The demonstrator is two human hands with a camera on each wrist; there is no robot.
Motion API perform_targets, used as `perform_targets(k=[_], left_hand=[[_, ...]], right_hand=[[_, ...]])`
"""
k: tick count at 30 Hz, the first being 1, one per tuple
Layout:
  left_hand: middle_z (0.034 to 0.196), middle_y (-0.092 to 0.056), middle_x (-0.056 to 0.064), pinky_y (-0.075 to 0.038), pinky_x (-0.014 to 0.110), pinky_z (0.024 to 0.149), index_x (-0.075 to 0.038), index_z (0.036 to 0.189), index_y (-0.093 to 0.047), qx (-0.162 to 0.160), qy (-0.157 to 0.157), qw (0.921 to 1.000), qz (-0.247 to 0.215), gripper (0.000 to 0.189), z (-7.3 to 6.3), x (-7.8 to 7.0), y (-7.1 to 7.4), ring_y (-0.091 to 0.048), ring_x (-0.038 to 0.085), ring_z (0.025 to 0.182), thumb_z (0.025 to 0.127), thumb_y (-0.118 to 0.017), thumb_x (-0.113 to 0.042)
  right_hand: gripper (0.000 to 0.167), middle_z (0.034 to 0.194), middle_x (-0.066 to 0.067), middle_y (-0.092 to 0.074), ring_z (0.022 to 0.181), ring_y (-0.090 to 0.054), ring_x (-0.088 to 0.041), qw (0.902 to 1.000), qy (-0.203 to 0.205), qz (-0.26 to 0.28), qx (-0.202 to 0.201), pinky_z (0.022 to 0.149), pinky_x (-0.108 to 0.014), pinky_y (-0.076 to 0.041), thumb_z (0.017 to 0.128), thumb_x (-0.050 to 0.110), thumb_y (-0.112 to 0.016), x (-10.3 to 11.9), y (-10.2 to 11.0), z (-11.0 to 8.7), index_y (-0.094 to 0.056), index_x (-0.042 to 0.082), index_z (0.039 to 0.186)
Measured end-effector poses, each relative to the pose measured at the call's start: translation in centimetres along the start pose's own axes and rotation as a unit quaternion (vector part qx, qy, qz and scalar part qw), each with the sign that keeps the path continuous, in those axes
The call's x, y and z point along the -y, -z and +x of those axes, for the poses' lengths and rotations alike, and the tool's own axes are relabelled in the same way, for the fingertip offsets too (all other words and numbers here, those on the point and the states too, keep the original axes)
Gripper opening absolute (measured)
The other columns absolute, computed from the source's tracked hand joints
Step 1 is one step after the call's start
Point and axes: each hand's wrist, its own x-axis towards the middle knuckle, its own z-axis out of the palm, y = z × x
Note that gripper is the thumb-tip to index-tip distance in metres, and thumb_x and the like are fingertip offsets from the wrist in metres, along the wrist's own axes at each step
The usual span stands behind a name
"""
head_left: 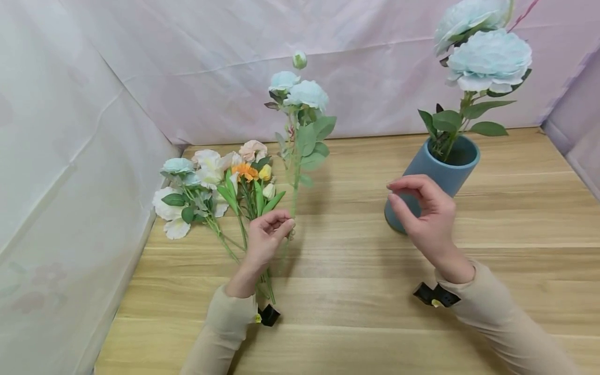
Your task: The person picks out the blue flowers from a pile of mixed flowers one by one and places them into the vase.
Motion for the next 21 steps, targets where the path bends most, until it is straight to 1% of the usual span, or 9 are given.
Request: perform_targets(k=[2,6,12,15,21], left_hand=[[0.069,-0.060,-0.004,-0.046,0.016,0.051,0.022,0.087,-0.054,0.005,0.002,1.0000,-0.005,0.010,0.1,-0.1,-0.3,-0.054,0.006,0.056,0.083,-0.058,0.014],[0.070,-0.059,-0.004,-0.047,0.016,0.052,0.023,0.088,-0.053,0.015,0.008,0.9998,-0.014,0.010,0.2,-0.2,-0.8,-0.054,0.006,0.058,0.084,-0.057,0.015],[0.070,-0.059,-0.005,-0.047,0.014,0.052,0.024,0.089,-0.052,0.034,-0.006,0.9990,-0.028,0.009,0.3,-0.3,-1.4,-0.054,0.005,0.059,0.083,-0.055,0.018],[0.071,-0.059,-0.004,-0.048,0.014,0.053,0.025,0.088,-0.051,0.043,-0.010,0.9984,-0.035,0.010,0.3,-0.2,-1.7,-0.055,0.005,0.059,0.083,-0.055,0.018],[0.070,-0.058,-0.003,-0.049,0.014,0.053,0.024,0.087,-0.052,0.051,-0.010,0.9981,-0.033,0.008,0.3,-0.3,-2.1,-0.055,0.006,0.059,0.083,-0.055,0.018]], right_hand=[[0.017,0.092,-0.009,-0.065,0.085,-0.062,-0.016,0.9998,-0.008,-0.011,0.016,0.079,-0.022,-0.051,0.082,-0.005,-0.065,-0.1,-0.3,-0.2,-0.059,-0.019,0.090],[0.014,0.093,-0.008,-0.065,0.086,-0.062,-0.016,0.9983,-0.039,-0.025,0.035,0.080,-0.022,-0.052,0.080,-0.011,-0.063,-0.1,-0.9,-0.4,-0.060,-0.015,0.093],[0.018,0.095,-0.006,-0.065,0.088,-0.062,-0.017,0.9940,-0.090,-0.032,0.054,0.081,-0.023,-0.052,0.080,-0.017,-0.060,-0.4,-1.4,-0.6,-0.061,-0.011,0.097],[0.017,0.095,-0.007,-0.065,0.088,-0.062,-0.017,0.9927,-0.103,-0.029,0.057,0.080,-0.024,-0.052,0.081,-0.016,-0.060,-0.5,-1.6,-0.7,-0.061,-0.011,0.097],[0.016,0.095,-0.009,-0.065,0.089,-0.062,-0.016,0.9914,-0.115,-0.021,0.059,0.080,-0.024,-0.052,0.081,-0.015,-0.060,-0.6,-2.2,-0.9,-0.061,-0.011,0.096]])
